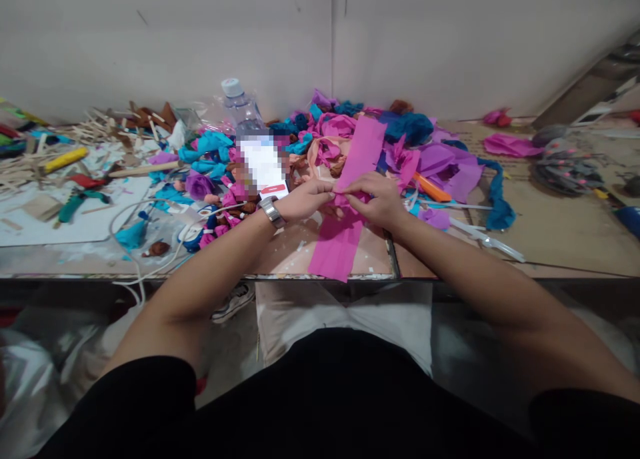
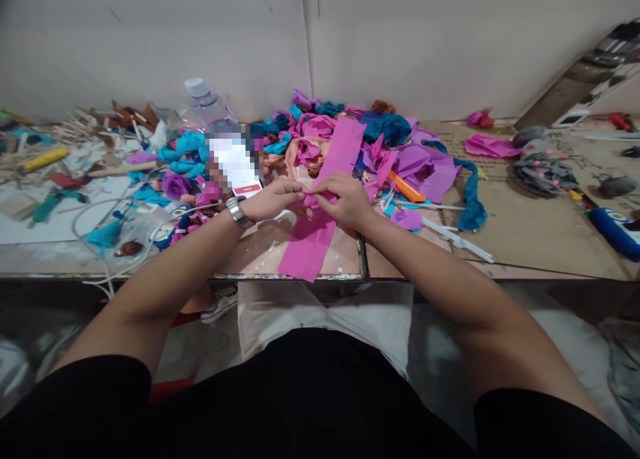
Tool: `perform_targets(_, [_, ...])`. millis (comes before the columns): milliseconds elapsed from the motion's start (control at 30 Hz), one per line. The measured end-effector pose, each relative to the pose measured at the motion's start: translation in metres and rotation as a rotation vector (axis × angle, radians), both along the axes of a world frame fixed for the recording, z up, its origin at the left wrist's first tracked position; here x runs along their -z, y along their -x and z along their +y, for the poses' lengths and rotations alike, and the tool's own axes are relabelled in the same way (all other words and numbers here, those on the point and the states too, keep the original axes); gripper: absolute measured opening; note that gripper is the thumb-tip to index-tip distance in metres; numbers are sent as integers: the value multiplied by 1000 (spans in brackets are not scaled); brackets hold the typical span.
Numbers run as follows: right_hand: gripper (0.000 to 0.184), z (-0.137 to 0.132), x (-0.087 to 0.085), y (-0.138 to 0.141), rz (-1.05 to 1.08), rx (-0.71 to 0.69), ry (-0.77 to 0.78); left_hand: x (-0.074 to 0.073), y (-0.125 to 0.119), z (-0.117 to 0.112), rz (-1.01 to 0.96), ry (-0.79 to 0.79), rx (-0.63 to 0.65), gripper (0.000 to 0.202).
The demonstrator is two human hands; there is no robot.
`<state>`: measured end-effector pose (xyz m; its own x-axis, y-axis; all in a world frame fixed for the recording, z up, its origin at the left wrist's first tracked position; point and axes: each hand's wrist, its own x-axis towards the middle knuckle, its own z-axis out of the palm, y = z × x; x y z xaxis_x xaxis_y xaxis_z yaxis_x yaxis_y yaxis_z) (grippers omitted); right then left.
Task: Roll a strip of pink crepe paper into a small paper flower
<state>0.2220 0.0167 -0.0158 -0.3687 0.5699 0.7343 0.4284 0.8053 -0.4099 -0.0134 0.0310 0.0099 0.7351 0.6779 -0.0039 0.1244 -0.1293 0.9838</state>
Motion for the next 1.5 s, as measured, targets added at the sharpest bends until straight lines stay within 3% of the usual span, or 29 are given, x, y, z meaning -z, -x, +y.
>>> perform_targets(167, [14, 1, 0, -1, -34, -11, -67, -6, 0, -4, -3, 155, -70, 27])
perform_targets(300, [12, 1, -1, -2, -46, -24, -86, -6, -1, -3, 3, 130, -93, 38])
perform_targets(733, [12, 0, -1, -1, -40, -73, -77, 1, -1, 0, 47, 1, -142, 32])
perform_targets(1067, [13, -3, -4, -1, -76, -6, -21, 4, 2, 6, 158, -400, -117, 37])
perform_targets(1300, [12, -2, -4, -1, -89, 28, 11, -4, 1, -5, 285, -728, -201, 40])
perform_targets(1500, [12, -2, -2, 0, -66, 39, 48, -1, -3, -8, 338, -883, -276, 37])
